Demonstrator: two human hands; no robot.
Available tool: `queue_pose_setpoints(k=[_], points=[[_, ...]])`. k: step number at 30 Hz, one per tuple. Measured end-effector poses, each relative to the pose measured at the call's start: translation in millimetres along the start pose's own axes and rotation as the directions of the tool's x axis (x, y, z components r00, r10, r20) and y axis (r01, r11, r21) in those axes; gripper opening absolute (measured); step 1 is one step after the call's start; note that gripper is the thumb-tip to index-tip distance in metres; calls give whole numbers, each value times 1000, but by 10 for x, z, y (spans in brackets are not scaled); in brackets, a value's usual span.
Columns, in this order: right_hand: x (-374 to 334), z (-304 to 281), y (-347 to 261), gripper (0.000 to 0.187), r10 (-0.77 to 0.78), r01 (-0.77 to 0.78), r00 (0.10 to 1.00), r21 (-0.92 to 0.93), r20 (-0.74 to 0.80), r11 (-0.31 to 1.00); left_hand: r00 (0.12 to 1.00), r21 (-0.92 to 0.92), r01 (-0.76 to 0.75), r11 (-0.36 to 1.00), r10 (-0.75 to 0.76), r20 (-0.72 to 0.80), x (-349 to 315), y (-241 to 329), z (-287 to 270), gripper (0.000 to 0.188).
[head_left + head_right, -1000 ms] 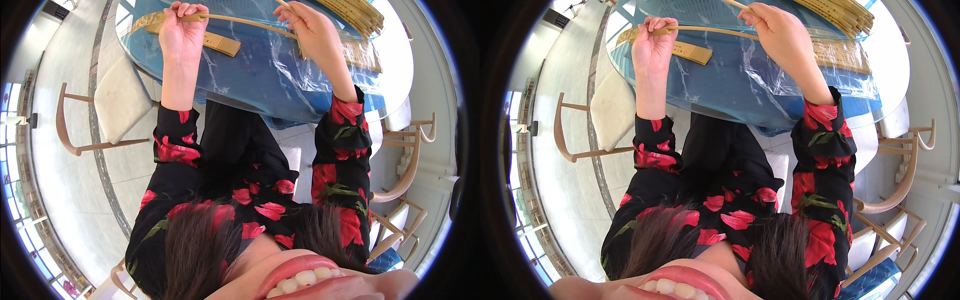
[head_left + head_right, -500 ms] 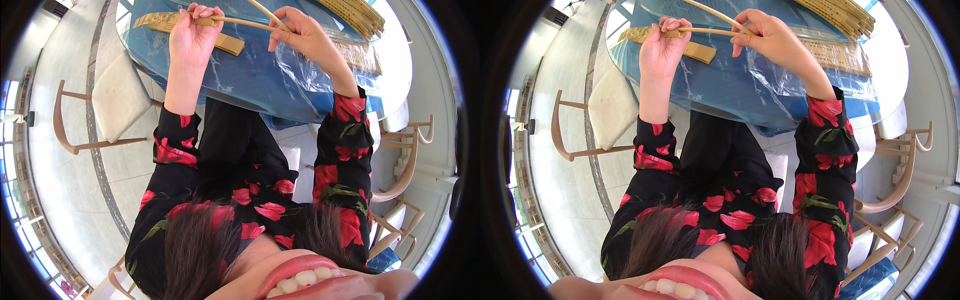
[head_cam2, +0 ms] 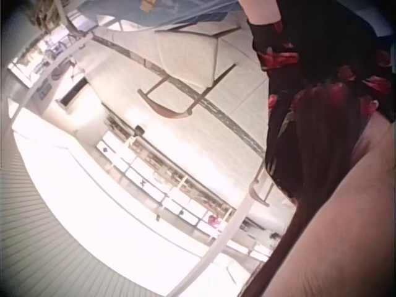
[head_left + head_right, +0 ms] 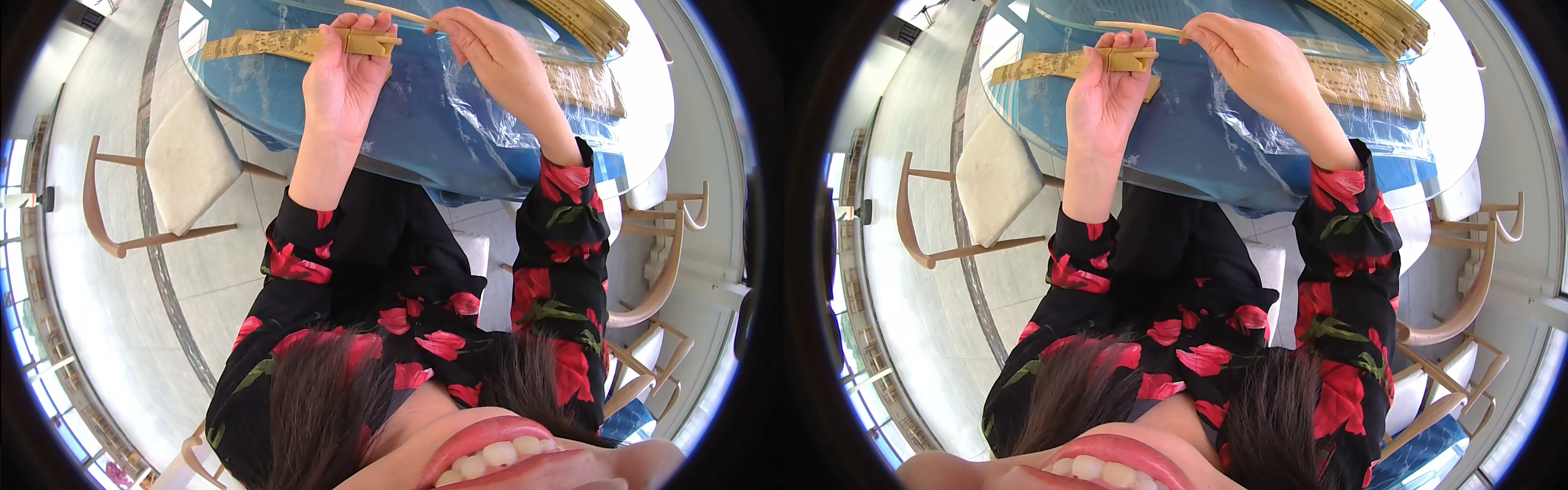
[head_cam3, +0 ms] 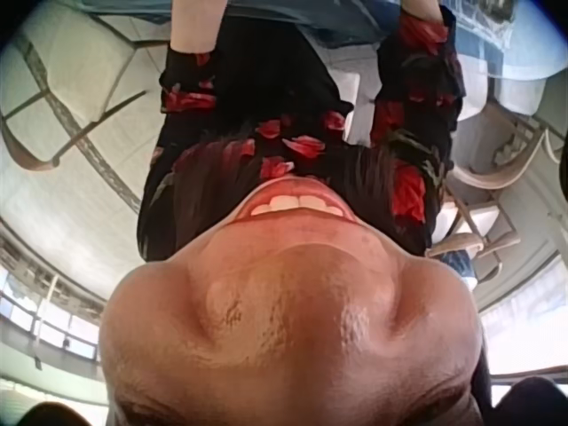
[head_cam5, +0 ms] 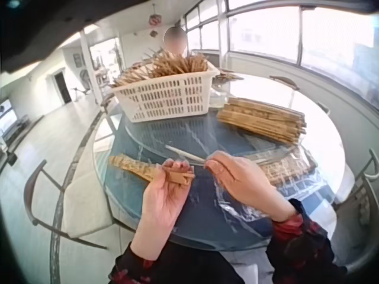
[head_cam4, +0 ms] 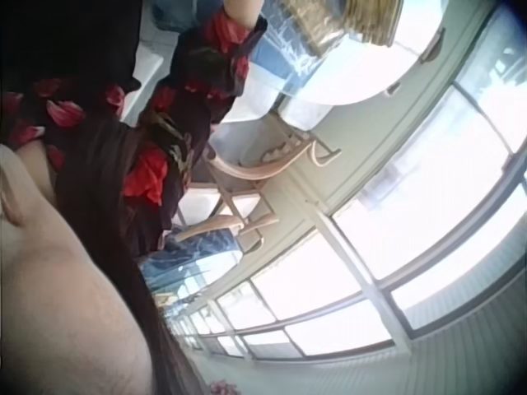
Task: The person repeatedly picks up thin bamboo strips from a white basket and a stack on the table, aligns them with a flat bamboo piece, and secures them with a rubber band. The person handles the strips one at a time and places the finished bundles back on the table.
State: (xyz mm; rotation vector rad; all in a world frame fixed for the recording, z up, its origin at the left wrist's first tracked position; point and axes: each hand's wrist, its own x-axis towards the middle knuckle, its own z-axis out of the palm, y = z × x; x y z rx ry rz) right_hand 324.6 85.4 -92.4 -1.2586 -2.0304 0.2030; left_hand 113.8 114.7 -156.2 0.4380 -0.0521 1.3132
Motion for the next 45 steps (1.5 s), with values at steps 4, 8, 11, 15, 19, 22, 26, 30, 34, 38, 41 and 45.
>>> queue_pose_setpoints(k=[4,8,11,15,19,22,26,30,34,38,41,45], points=[[-27,-75,36,17,-173,168,984,-106,-42,980,961,233,-250,940,271,-61,10,263,-172,33],[-26,-23,-16,15,-149,153,988,-105,42,983,954,126,-296,947,301,-15,-23,363,-368,33],[-53,-25,-49,16,-139,146,989,-137,58,980,972,27,-229,973,230,-46,2,314,-369,32],[-64,13,-20,17,-153,156,988,-176,32,972,979,-7,-200,980,199,-37,2,289,-380,32],[-42,84,8,17,-159,161,987,-144,24,977,979,13,-194,981,195,-57,-31,295,-350,32],[8,172,-13,15,-129,134,989,-68,67,989,973,103,-216,971,222,-61,-100,283,-251,33],[-56,230,-112,20,5,-9,994,34,110,999,984,208,-159,965,173,-52,-175,-36,44,35],[-115,323,-165,25,-46,43,999,139,20,989,992,124,-121,985,125,-21,-156,-255,153,30],[34,152,0,23,-284,267,906,-97,-315,959,980,25,-188,982,186,69,91,224,89,24],[28,7,56,27,51,12,904,143,-424,990,968,-49,-223,974,227,102,395,826,-85,27],[-25,165,160,27,220,-127,963,461,-153,878,972,-66,-218,974,223,73,449,880,-79,28],[-34,119,215,28,138,-145,989,493,51,858,975,-51,-213,976,216,57,408,913,-179,29]])
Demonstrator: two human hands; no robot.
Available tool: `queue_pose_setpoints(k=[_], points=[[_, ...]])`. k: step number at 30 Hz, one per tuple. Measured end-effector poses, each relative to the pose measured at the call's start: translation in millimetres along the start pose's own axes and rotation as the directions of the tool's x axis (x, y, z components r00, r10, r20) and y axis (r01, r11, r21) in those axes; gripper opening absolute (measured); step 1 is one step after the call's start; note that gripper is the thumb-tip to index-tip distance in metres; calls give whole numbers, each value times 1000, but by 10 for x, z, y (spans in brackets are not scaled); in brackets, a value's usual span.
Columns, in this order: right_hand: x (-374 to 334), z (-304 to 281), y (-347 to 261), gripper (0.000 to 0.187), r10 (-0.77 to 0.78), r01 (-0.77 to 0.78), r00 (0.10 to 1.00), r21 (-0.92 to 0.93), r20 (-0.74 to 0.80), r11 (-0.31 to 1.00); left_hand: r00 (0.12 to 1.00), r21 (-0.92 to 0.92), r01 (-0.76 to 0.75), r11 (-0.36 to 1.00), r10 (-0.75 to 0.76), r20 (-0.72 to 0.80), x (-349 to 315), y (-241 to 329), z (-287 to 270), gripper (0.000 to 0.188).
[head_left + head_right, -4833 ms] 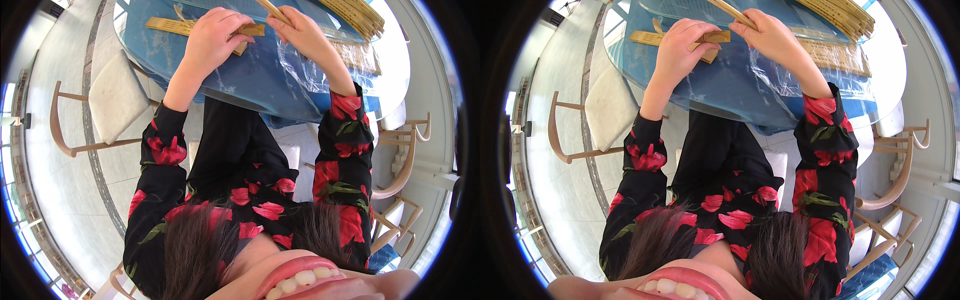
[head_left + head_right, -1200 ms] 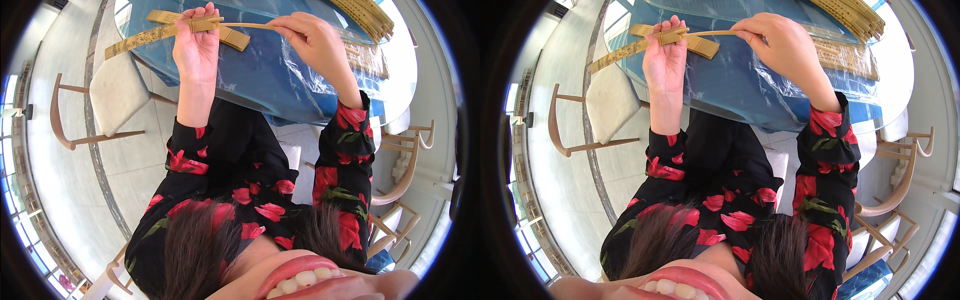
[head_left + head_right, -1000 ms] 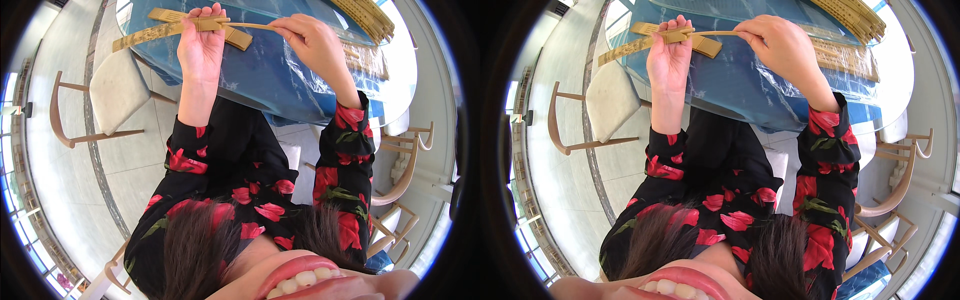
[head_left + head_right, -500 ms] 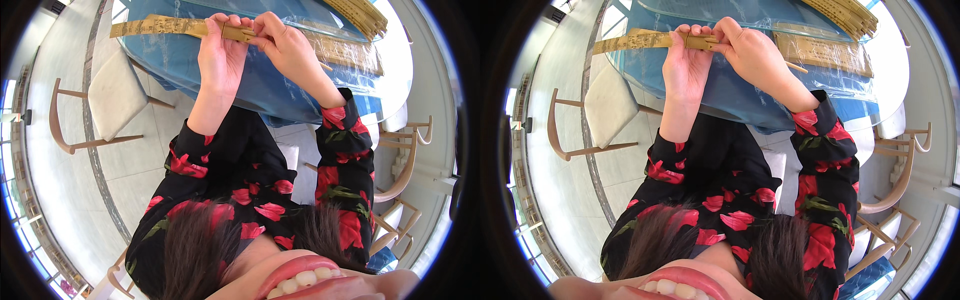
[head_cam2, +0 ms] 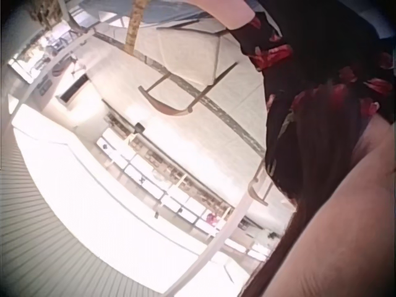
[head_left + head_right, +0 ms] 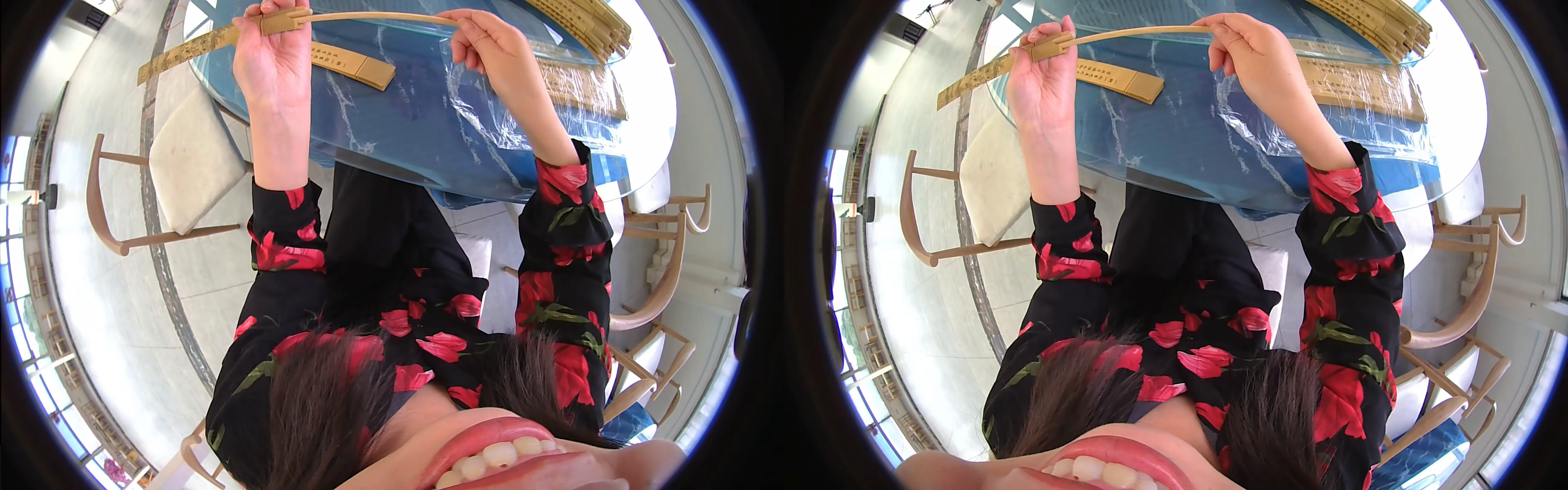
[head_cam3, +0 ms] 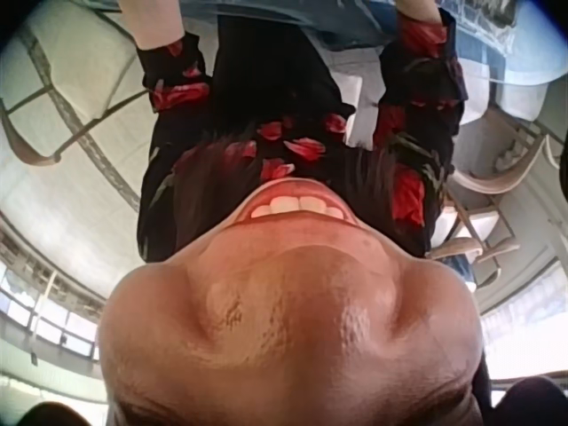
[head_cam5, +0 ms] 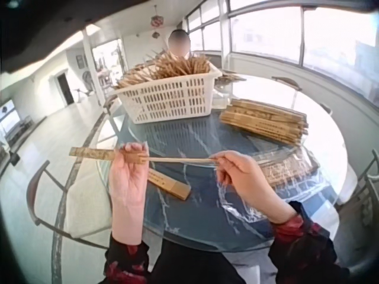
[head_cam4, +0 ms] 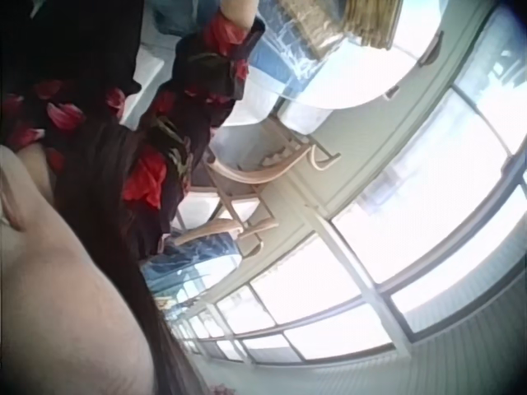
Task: The person repeatedly picks up thin bamboo strips from a white basket and a stack on the table, aligns them with a flat bamboo piece, and secures them with a rubber band. The person handles the strips one at a time and places the finished bundles back on the table.
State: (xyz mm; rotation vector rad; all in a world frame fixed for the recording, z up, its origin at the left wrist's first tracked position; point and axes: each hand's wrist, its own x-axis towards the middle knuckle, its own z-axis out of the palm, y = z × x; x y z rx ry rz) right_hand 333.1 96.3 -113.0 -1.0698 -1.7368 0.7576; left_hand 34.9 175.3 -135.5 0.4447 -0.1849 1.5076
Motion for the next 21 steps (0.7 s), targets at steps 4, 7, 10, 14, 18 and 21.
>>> queue_pose_setpoints(k=[4,7,10,14,18,21], points=[[0,66,-90,24,-77,71,992,62,104,996,997,-54,70,996,-68,39,-150,-213,29,26],[-86,106,-280,16,63,-76,988,92,142,993,986,1,155,988,-155,64,-278,-625,276,23],[-73,260,-213,11,56,-161,950,327,308,931,969,114,236,965,-242,45,-528,-891,341,23],[-91,232,-284,16,67,-144,935,201,348,969,928,273,363,891,-372,-21,-548,-853,434,29],[-62,220,-239,19,120,-192,913,151,391,970,917,469,372,801,-240,-317,-492,-881,1050,38],[-61,243,-262,19,118,-201,896,155,429,967,967,177,244,954,-224,-125,-164,-671,414,45]])
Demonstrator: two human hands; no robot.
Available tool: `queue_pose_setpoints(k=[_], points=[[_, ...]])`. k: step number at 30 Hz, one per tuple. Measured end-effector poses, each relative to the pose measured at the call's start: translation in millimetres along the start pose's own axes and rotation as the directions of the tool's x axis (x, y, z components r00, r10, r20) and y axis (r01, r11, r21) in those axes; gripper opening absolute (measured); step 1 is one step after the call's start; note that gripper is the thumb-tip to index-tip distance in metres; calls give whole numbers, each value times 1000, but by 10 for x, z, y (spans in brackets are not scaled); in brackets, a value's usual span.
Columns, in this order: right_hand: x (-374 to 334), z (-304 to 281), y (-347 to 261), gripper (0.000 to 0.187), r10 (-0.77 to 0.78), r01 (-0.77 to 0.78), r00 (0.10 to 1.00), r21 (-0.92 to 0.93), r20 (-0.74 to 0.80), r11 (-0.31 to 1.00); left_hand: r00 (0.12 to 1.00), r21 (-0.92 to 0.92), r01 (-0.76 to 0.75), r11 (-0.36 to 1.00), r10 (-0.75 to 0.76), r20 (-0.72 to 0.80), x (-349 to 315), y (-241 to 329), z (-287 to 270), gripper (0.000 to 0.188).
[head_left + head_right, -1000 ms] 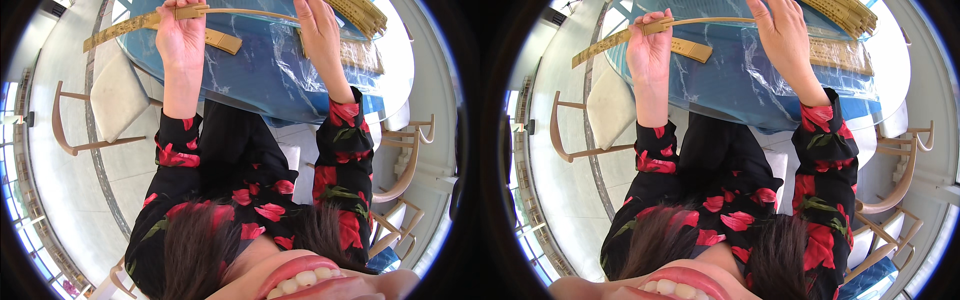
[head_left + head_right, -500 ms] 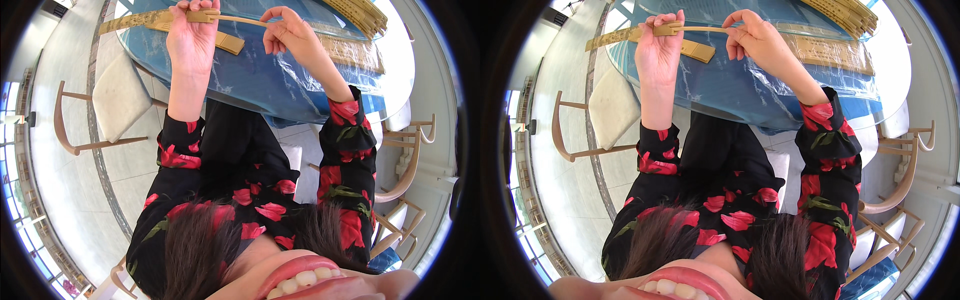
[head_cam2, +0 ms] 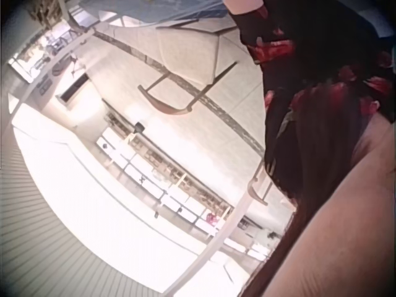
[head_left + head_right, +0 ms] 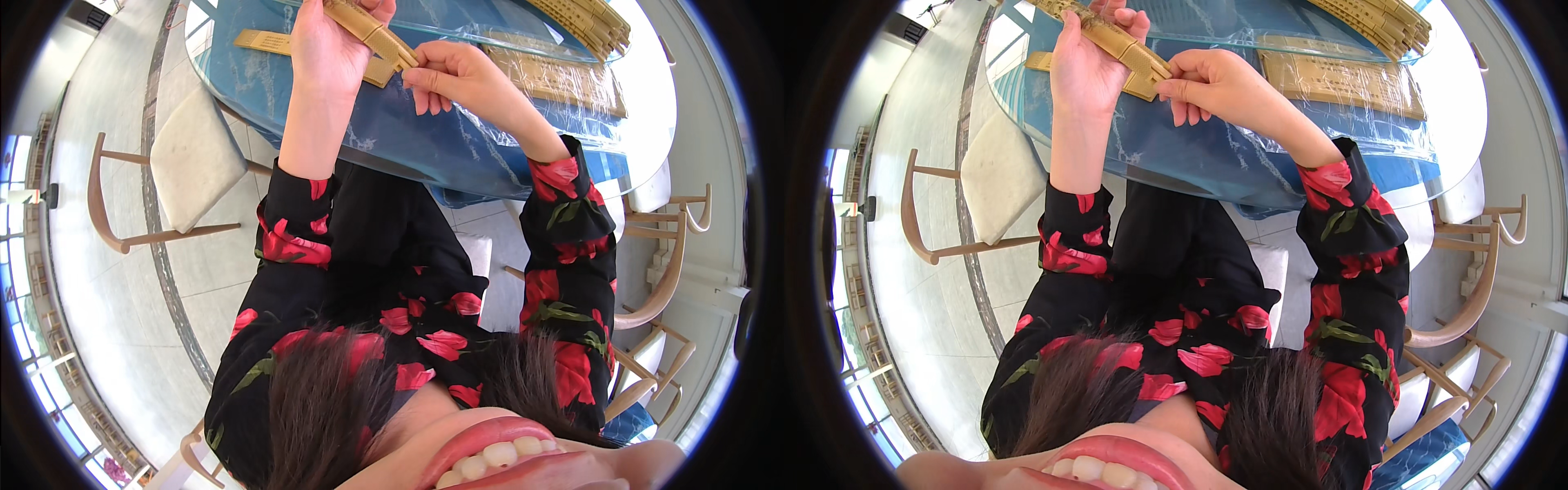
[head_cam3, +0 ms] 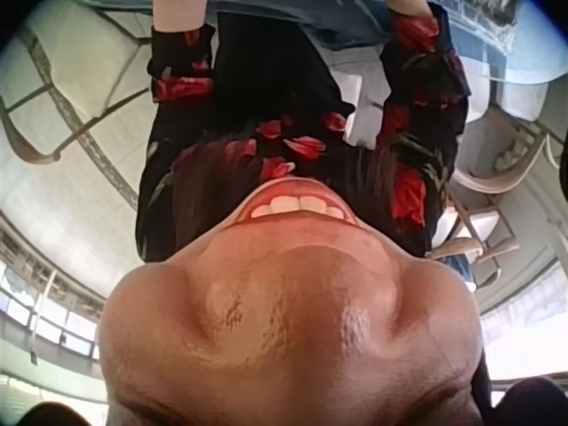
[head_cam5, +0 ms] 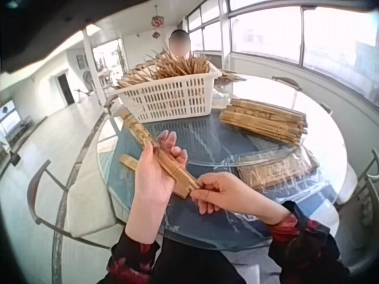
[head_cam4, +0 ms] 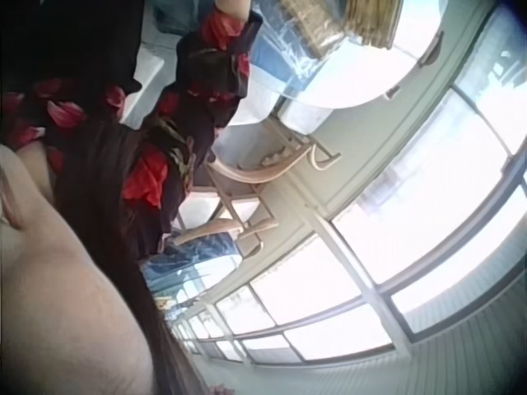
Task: The person repeatedly picks up thin bamboo strips from a white basket and a stack on the table, aligns them with a flat bamboo piece, and secures them with a rubber band. The person handles the strips one at a time and places the finished bundles back on the table.
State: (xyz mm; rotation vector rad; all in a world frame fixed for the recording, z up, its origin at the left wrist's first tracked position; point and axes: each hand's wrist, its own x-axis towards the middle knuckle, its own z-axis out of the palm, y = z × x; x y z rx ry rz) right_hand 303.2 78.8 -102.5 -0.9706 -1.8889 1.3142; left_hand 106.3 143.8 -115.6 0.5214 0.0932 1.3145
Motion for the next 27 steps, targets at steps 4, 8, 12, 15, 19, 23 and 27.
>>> queue_pose_setpoints(k=[4,8,12,15,19,23,27], points=[[-21,59,36,21,-77,78,995,21,-61,997,996,-51,-57,997,60,63,226,60,-213,44],[-35,18,15,18,-74,49,993,-242,-94,969,999,-78,-33,996,34,9,216,-51,-252,43],[-24,54,55,18,-123,77,983,-296,-139,952,999,-106,-31,994,28,-25,187,-92,-227,42],[-25,100,52,20,-224,126,944,-362,-241,923,997,-113,-43,993,36,-65,116,-155,-121,40],[-36,162,3,21,-309,137,900,-473,-308,870,1000,-154,-24,988,23,-11,84,-261,-63,40],[-51,228,-6,20,-302,113,887,-469,-350,876,997,-81,-70,994,66,-51,40,-287,4,40],[-35,248,83,15,-230,125,924,-329,-305,936,992,-22,-95,995,96,87,13,-284,-75,39]])
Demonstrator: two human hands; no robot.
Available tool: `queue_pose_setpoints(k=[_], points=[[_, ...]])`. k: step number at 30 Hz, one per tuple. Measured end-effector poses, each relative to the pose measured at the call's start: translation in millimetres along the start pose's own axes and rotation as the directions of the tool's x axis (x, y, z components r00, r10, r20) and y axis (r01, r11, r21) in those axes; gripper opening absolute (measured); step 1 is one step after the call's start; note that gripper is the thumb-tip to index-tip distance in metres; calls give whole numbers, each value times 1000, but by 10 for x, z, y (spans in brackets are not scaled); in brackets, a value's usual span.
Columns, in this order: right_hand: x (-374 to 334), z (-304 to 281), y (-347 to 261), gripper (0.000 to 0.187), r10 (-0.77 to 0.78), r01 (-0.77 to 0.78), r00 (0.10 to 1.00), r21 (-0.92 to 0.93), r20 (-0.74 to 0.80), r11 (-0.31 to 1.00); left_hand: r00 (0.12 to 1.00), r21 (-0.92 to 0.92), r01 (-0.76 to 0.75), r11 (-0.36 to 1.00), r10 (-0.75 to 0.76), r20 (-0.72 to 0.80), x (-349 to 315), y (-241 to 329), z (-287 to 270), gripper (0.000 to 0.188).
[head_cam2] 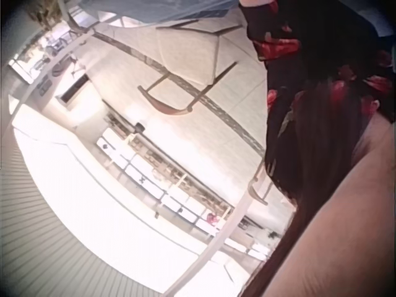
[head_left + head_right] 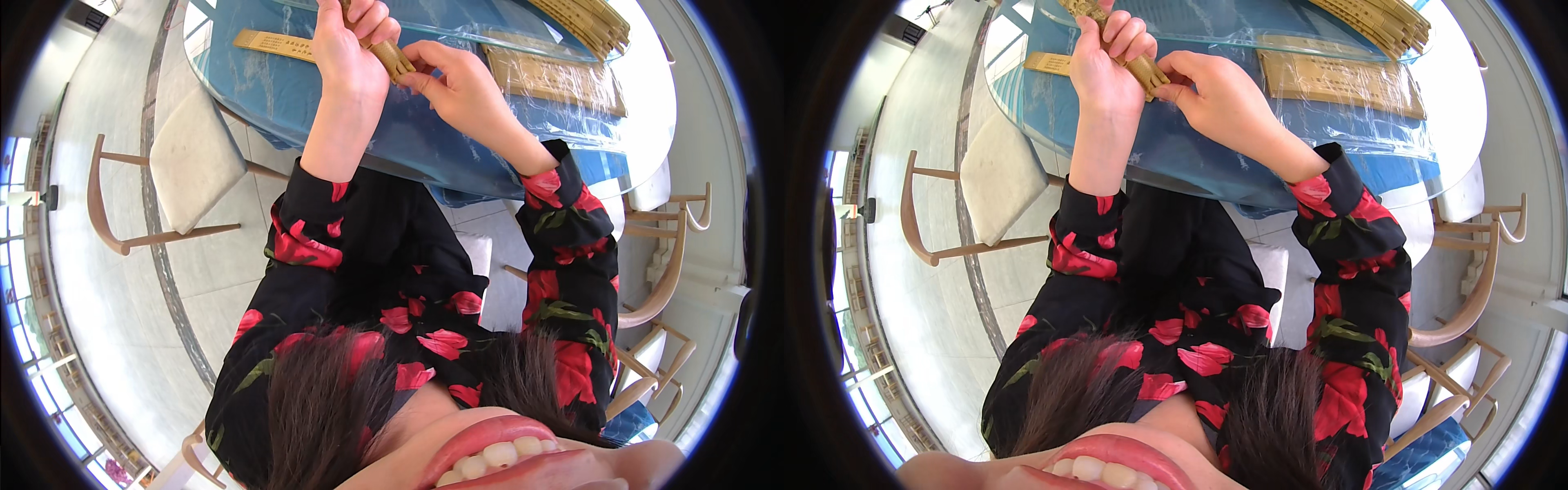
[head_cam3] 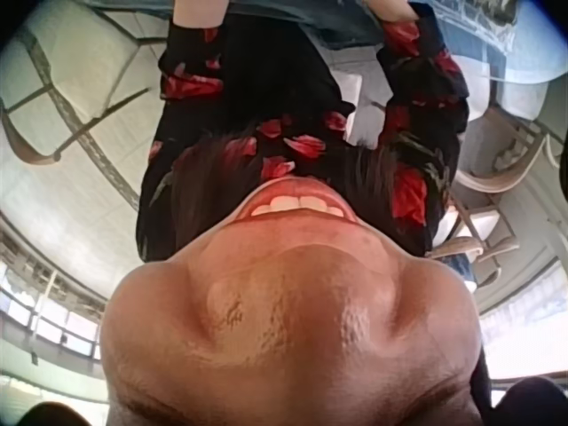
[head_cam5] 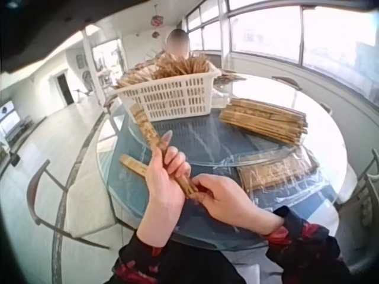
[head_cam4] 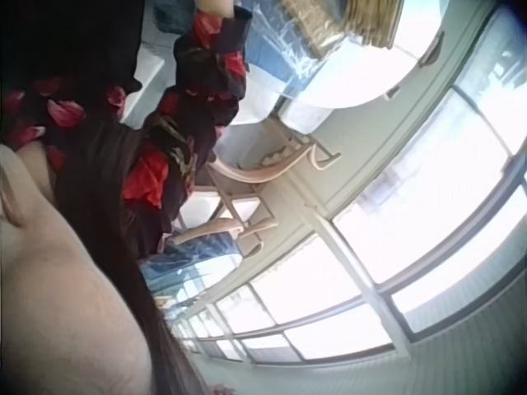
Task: The person repeatedly picks up thin bamboo strips from a white basket and a stack on the table, aligns them with a flat bamboo piece, and secures them with a rubber band. The person handles the strips one at a time and places the finished bundles back on the table.
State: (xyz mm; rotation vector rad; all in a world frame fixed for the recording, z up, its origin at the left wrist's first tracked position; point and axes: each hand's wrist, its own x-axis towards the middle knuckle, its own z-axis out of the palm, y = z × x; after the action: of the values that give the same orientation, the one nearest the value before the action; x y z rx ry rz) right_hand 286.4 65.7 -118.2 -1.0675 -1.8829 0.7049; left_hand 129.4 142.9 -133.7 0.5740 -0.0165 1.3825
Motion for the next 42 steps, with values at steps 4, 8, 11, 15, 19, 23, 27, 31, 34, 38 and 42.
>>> queue_pose_setpoints(k=[4,8,11,15,19,23,27,31,34,38,42], points=[[-14,-7,-11,15,137,-144,987,92,78,985,992,222,-55,974,80,-103,-54,-51,215,47],[1,-4,-25,16,89,-95,994,99,61,991,984,241,-51,969,91,-155,-86,-23,272,46],[-4,-24,-3,15,120,-123,992,83,44,989,988,277,-18,961,60,-141,-86,-73,262,41],[29,2,35,15,132,-131,991,133,7,982,992,306,-15,952,53,-118,-164,-123,275,38],[37,-39,51,15,172,-166,985,126,-34,978,991,390,54,919,-3,-131,-289,-247,318,39],[35,-79,78,17,151,-148,988,105,-25,983,976,480,202,854,-134,-171,-437,-246,382,42],[109,-233,106,20,142,-137,989,112,-38,984,970,427,155,891,-55,-236,-522,-290,288,39],[180,-429,190,35,-123,95,952,-112,-280,989,979,513,205,833,-172,-113,-585,-261,244,37],[187,-296,79,32,75,-80,991,-41,-109,996,954,718,274,640,-274,-119,-612,-349,308,29],[219,-470,91,20,123,-120,990,51,-68,992,933,862,159,481,-360,29,-617,-506,342,19],[440,-975,365,25,-403,-52,829,-771,-387,634,924,861,145,488,-378,58,-684,-461,333,16]])
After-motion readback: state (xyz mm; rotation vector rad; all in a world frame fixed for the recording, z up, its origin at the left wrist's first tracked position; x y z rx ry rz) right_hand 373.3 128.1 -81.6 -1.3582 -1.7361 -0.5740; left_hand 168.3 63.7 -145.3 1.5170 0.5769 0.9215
